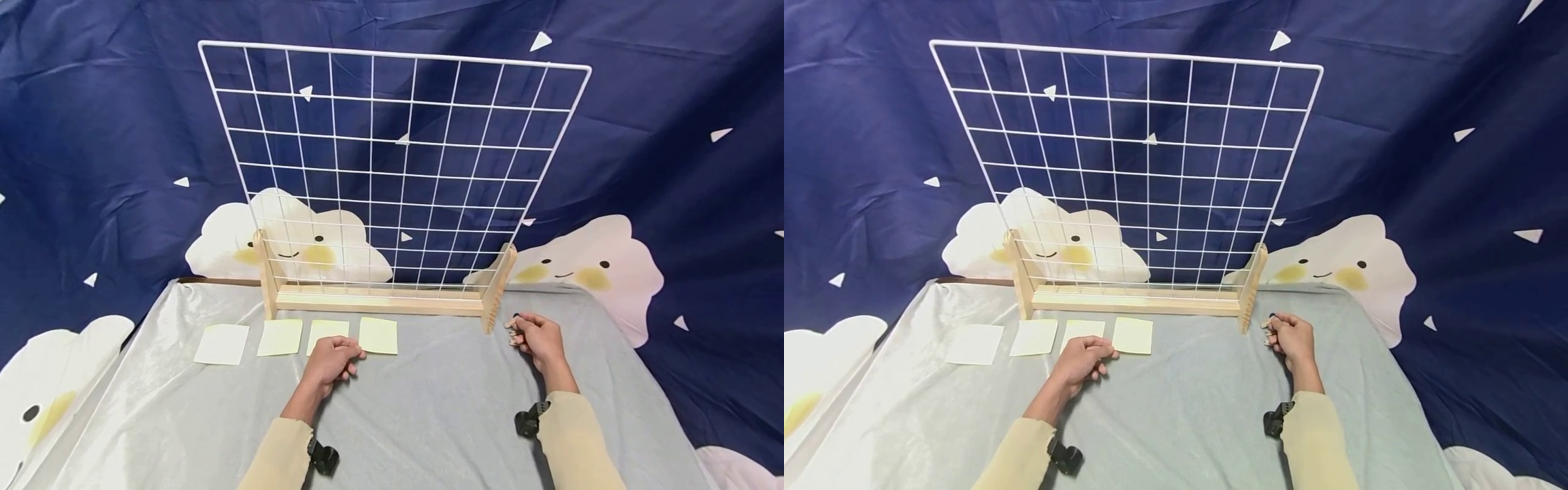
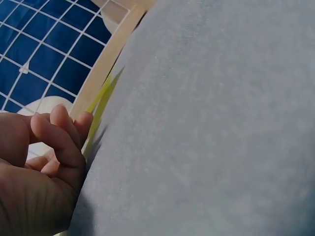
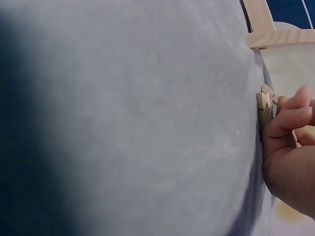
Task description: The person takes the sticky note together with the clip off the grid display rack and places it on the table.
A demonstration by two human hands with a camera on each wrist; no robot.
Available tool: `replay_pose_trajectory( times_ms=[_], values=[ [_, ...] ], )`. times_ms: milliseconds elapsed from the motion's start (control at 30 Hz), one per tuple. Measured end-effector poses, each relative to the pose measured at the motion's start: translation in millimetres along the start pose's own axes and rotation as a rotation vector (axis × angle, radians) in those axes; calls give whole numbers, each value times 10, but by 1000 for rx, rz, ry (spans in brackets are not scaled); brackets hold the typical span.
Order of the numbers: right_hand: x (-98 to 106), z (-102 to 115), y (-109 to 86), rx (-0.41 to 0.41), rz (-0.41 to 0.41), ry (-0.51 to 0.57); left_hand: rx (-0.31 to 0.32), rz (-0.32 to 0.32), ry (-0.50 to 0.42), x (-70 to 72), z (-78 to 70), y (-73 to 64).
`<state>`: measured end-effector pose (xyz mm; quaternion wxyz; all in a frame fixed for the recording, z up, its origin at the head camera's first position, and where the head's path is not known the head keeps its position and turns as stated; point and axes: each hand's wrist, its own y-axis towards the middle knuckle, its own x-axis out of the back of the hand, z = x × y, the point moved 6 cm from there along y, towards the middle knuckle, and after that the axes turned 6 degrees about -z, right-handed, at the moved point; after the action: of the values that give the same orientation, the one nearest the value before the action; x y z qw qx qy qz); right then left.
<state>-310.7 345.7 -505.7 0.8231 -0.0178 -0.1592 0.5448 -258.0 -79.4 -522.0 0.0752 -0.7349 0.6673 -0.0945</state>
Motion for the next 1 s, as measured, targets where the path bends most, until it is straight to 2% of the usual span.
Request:
replay_pose_trajectory(
  times_ms=[267, 600, 900, 1000],
  values=[
    [17, -1, -10, -7, -9, -5, -2, -3, 26, 12, -2, -17],
    [49, 60, -80, 41, -48, 9, -3, 4, 6, 42, 15, -7],
    [-25, 120, -153, 127, 7, -50, 8, -15, -29, 106, 14, 36],
    [-77, 172, -182, 151, 33, -43, -21, -61, -78, 163, -26, 49]
  ],
)
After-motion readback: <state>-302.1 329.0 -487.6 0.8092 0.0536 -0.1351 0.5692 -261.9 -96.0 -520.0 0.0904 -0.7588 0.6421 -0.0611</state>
